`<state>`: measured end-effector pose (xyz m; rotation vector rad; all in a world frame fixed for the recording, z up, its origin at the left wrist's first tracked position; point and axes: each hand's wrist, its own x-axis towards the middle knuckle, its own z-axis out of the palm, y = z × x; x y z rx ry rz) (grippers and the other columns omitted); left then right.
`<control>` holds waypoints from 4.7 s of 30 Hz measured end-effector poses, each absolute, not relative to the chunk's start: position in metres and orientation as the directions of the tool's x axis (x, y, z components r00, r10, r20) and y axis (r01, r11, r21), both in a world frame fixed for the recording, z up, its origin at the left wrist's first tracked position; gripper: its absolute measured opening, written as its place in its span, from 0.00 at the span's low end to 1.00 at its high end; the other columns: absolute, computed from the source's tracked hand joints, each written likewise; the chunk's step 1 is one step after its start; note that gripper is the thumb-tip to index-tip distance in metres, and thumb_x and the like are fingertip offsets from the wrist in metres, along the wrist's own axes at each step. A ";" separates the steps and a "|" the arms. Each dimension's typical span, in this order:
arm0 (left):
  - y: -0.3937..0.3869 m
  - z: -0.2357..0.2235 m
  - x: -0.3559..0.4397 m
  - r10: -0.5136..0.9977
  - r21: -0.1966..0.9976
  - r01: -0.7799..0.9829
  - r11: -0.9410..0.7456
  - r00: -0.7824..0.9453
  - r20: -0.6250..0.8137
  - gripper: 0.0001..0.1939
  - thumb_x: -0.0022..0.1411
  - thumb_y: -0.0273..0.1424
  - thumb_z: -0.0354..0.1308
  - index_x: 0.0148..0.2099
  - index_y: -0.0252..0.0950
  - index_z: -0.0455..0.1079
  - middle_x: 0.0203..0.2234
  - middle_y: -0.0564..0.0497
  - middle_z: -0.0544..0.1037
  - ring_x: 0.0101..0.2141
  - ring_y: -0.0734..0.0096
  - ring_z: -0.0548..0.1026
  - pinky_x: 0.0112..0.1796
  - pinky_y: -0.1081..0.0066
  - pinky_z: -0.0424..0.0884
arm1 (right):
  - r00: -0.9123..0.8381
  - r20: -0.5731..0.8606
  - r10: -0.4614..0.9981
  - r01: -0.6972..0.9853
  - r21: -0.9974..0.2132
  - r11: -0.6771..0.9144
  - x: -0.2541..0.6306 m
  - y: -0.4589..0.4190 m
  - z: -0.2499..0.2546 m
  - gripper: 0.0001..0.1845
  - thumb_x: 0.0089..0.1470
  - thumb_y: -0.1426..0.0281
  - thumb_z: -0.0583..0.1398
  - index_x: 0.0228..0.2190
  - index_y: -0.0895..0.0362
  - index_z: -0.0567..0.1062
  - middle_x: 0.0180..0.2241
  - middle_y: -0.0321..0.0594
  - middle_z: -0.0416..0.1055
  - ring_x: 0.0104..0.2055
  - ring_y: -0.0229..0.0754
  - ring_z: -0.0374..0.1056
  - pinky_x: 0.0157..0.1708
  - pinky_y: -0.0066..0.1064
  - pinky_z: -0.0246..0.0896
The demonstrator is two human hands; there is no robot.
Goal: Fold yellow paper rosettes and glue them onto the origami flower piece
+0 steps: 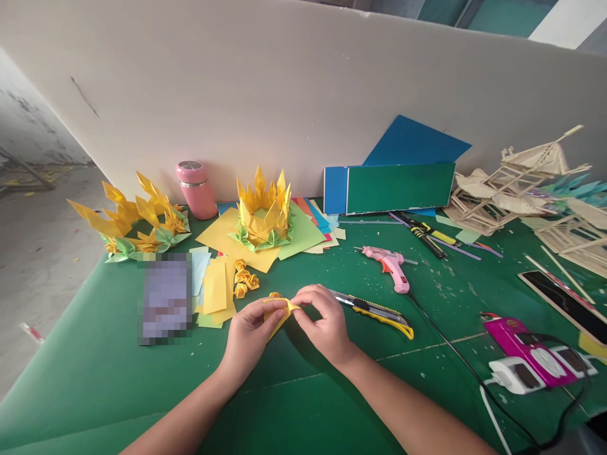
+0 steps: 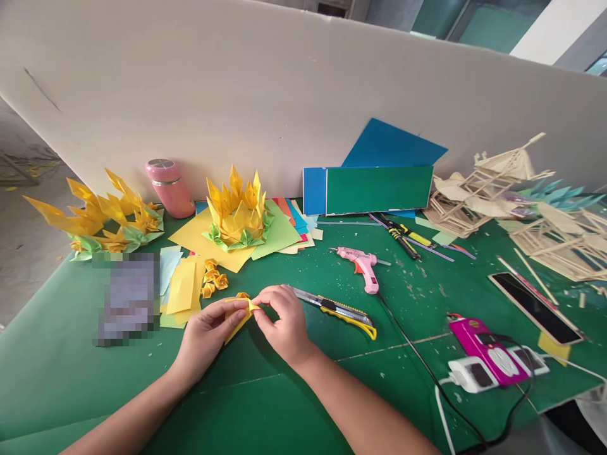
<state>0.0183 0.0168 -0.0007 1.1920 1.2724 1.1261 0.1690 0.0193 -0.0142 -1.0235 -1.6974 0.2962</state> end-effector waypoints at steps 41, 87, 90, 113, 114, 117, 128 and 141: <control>0.013 -0.003 0.023 0.947 0.913 -0.273 0.303 -0.025 -0.321 0.21 0.34 0.39 0.73 0.33 0.35 0.77 0.32 0.48 0.83 0.35 0.63 0.79 0.39 0.67 0.74 | -0.286 0.799 0.529 0.682 -0.218 0.698 0.171 0.021 -0.015 0.10 0.57 0.78 0.57 0.40 0.58 0.74 0.30 0.41 0.76 0.29 0.42 0.65 0.30 0.34 0.64; 0.018 -0.005 0.020 0.977 0.915 -0.358 0.185 -0.034 -0.211 0.21 0.40 0.33 0.72 0.39 0.37 0.72 0.24 0.56 0.74 0.27 0.76 0.71 0.28 0.78 0.69 | -0.196 0.606 0.771 0.367 -0.684 0.630 0.173 0.021 -0.014 0.16 0.59 0.77 0.51 0.44 0.51 0.73 0.37 0.41 0.72 0.40 0.41 0.68 0.40 0.35 0.66; 0.017 -0.005 0.021 0.978 0.918 -0.344 0.198 0.000 -0.211 0.19 0.41 0.34 0.72 0.36 0.37 0.72 0.27 0.54 0.76 0.29 0.75 0.73 0.31 0.77 0.71 | -0.088 0.468 0.880 0.264 -0.840 0.473 0.172 0.022 -0.013 0.06 0.56 0.69 0.57 0.36 0.54 0.73 0.33 0.38 0.72 0.35 0.41 0.69 0.38 0.34 0.66; 0.016 0.002 0.020 0.975 0.948 -0.228 0.223 0.058 -0.215 0.14 0.39 0.36 0.71 0.28 0.36 0.73 0.26 0.52 0.76 0.30 0.70 0.75 0.34 0.72 0.72 | -0.105 0.198 0.975 0.084 -0.975 0.207 0.167 0.022 -0.013 0.13 0.51 0.60 0.61 0.24 0.56 0.70 0.23 0.35 0.69 0.25 0.37 0.64 0.26 0.28 0.61; 0.016 0.001 0.021 0.971 0.934 -0.266 0.238 0.048 -0.233 0.15 0.40 0.36 0.72 0.28 0.36 0.73 0.26 0.53 0.76 0.29 0.71 0.74 0.33 0.73 0.72 | -0.123 0.171 0.978 0.044 -0.983 0.178 0.167 0.023 -0.014 0.14 0.51 0.57 0.60 0.25 0.56 0.71 0.23 0.34 0.68 0.25 0.36 0.63 0.26 0.28 0.61; 0.017 0.001 0.022 0.957 0.879 -0.385 0.280 0.038 -0.288 0.16 0.40 0.35 0.72 0.31 0.36 0.70 0.25 0.56 0.75 0.26 0.75 0.72 0.28 0.77 0.70 | -0.162 0.129 0.978 -0.031 -0.992 0.126 0.168 0.024 -0.017 0.20 0.54 0.51 0.56 0.27 0.55 0.69 0.22 0.33 0.65 0.24 0.36 0.62 0.26 0.27 0.61; 0.016 0.005 0.022 0.954 0.844 -0.451 0.290 0.063 -0.293 0.16 0.41 0.34 0.72 0.29 0.36 0.69 0.26 0.54 0.75 0.28 0.75 0.72 0.31 0.77 0.69 | -0.151 0.173 0.973 -0.010 -0.985 0.174 0.164 0.021 -0.022 0.21 0.48 0.50 0.61 0.34 0.54 0.66 0.27 0.33 0.66 0.27 0.36 0.64 0.26 0.26 0.61; 0.015 0.006 0.024 0.955 0.904 -0.310 0.296 0.075 -0.287 0.18 0.37 0.38 0.73 0.29 0.36 0.73 0.26 0.53 0.77 0.28 0.70 0.75 0.32 0.72 0.73 | -0.050 0.242 0.969 0.079 -0.966 0.245 0.168 0.025 -0.015 0.16 0.50 0.59 0.62 0.20 0.55 0.67 0.22 0.34 0.67 0.26 0.37 0.64 0.29 0.29 0.64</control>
